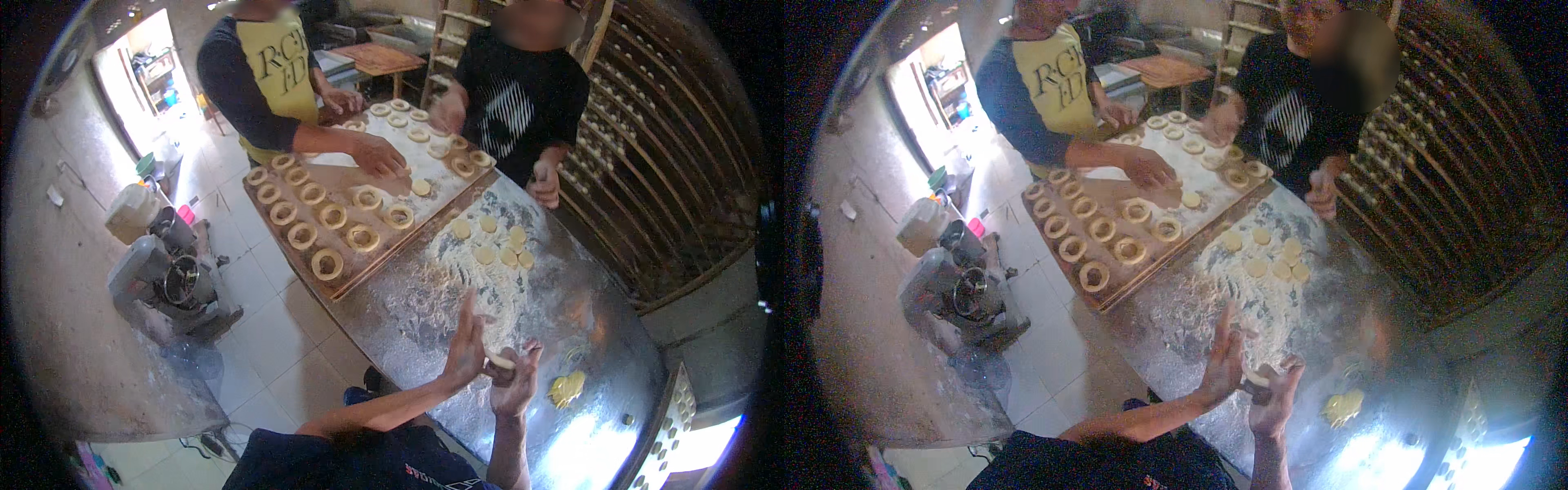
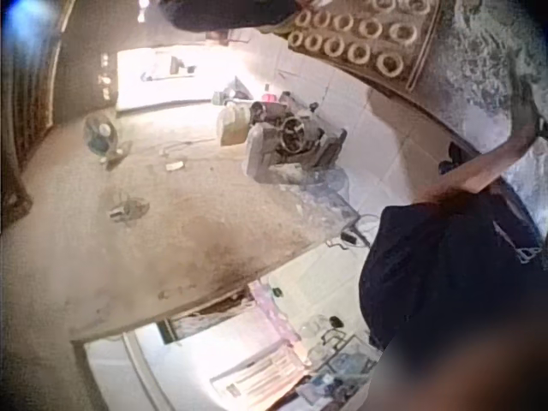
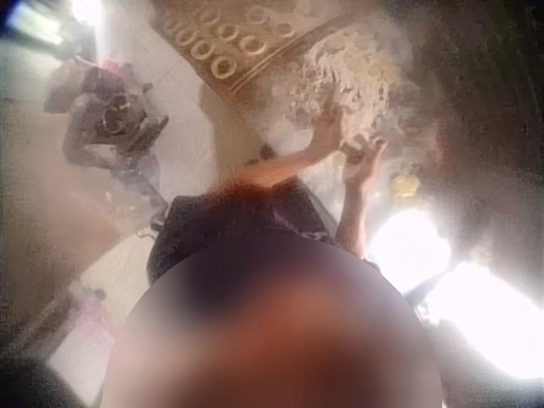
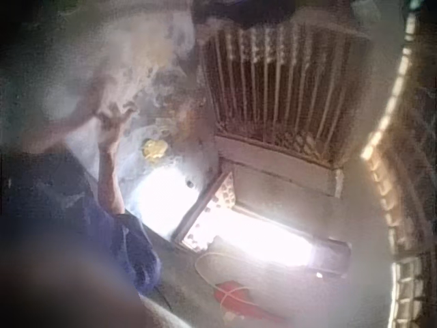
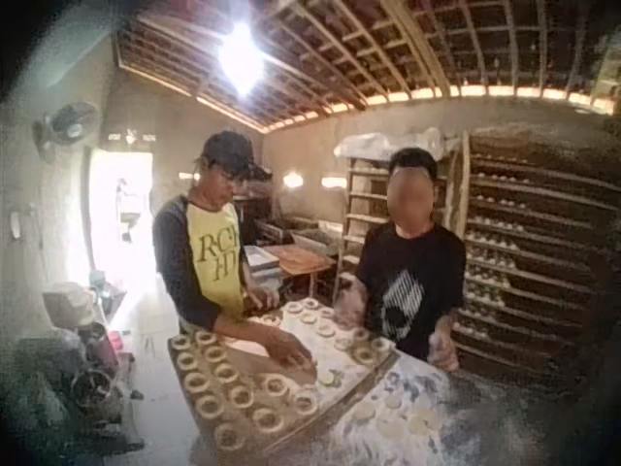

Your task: The person shapes small dough pieces into rings by hand and places them on a wooden tray. They repeatedly pick up dough, roll it, form a hole in the center, and arrange the rings on the tray alongside other workers.

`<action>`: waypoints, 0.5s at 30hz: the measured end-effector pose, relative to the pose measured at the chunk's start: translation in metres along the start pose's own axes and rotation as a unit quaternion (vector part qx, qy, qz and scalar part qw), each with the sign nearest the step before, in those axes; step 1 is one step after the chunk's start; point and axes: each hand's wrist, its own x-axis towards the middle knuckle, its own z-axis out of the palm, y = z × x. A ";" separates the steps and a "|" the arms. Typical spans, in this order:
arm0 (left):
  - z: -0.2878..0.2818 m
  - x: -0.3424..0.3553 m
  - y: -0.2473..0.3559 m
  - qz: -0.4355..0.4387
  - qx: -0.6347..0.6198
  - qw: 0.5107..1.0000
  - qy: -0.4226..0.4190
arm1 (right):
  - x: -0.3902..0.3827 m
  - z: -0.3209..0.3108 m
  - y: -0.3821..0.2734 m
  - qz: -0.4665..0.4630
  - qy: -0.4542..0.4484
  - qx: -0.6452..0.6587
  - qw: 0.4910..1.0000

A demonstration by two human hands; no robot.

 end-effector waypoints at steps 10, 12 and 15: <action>0.003 -0.044 0.033 -0.174 -0.205 0.963 -0.018 | -0.042 -0.019 -0.028 0.083 -0.039 -0.051 0.995; -0.002 -0.044 0.033 -0.085 -0.097 0.992 0.013 | -0.041 -0.018 -0.025 0.158 -0.023 -0.010 0.987; -0.012 -0.037 0.034 0.373 0.068 0.925 0.028 | -0.036 -0.016 -0.017 0.097 -0.021 -0.039 0.994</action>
